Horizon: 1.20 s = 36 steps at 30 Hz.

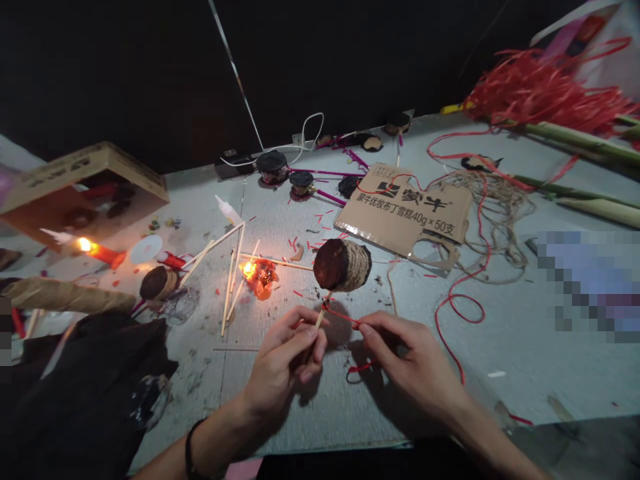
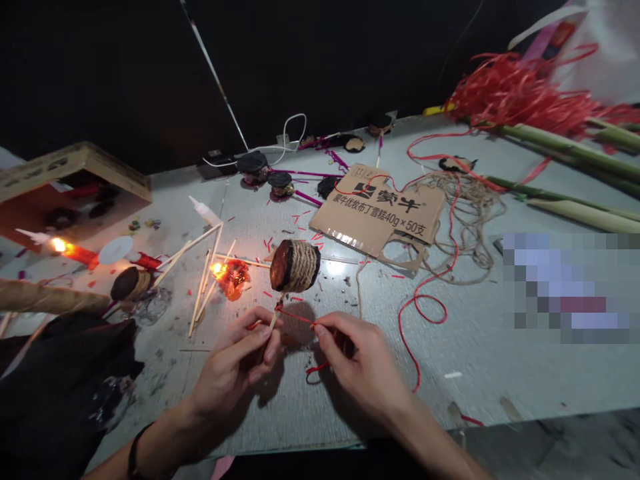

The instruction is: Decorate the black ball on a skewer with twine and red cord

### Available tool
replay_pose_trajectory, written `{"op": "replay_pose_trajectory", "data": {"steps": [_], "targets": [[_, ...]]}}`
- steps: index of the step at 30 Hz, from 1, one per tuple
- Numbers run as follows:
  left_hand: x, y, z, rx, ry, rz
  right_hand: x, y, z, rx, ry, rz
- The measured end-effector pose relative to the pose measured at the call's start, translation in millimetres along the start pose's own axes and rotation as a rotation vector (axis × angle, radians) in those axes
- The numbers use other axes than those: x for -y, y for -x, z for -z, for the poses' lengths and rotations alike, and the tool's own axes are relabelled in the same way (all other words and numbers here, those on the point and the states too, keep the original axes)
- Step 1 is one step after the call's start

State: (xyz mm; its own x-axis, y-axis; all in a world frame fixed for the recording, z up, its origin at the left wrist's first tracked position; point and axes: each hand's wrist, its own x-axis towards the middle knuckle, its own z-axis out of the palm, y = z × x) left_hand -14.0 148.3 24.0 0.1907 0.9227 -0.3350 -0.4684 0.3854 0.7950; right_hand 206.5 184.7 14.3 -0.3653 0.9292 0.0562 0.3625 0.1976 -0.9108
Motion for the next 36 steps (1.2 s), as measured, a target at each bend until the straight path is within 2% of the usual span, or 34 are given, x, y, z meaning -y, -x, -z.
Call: {"op": "replay_pose_trajectory", "data": {"steps": [8,13,18,25,27,30,33,36], "targets": [[2.6,-0.6,-0.3,-0.003,-0.021,0.019,-3.3,1.2,-1.5,-0.011,-0.067,-0.083],[5.2,0.7,-2.1,-0.007,-0.013,0.01,-3.9,0.1,-2.5,-0.023,-0.089,-0.078],[9.8,0.2,-0.2,-0.031,-0.026,-0.022,6.2,0.4,1.0,-0.105,-0.034,0.001],[15.4,-0.4,3.0,-0.044,-0.062,-0.045,21.6,2.6,6.1,-0.224,0.025,0.198],[14.7,-0.9,2.6,-0.028,-0.061,-0.036,22.1,1.6,6.9,-0.206,0.037,0.22],[13.1,-1.5,1.3,-0.035,-0.047,-0.021,21.9,1.7,6.6,-0.111,0.042,0.222],[13.7,-0.8,-0.4,-0.078,-0.069,-0.024,23.7,6.3,3.4,0.02,0.004,0.262],[16.7,1.6,-2.5,-0.133,-0.1,-0.024,26.4,12.7,-2.9,0.079,-0.038,0.319]]}}
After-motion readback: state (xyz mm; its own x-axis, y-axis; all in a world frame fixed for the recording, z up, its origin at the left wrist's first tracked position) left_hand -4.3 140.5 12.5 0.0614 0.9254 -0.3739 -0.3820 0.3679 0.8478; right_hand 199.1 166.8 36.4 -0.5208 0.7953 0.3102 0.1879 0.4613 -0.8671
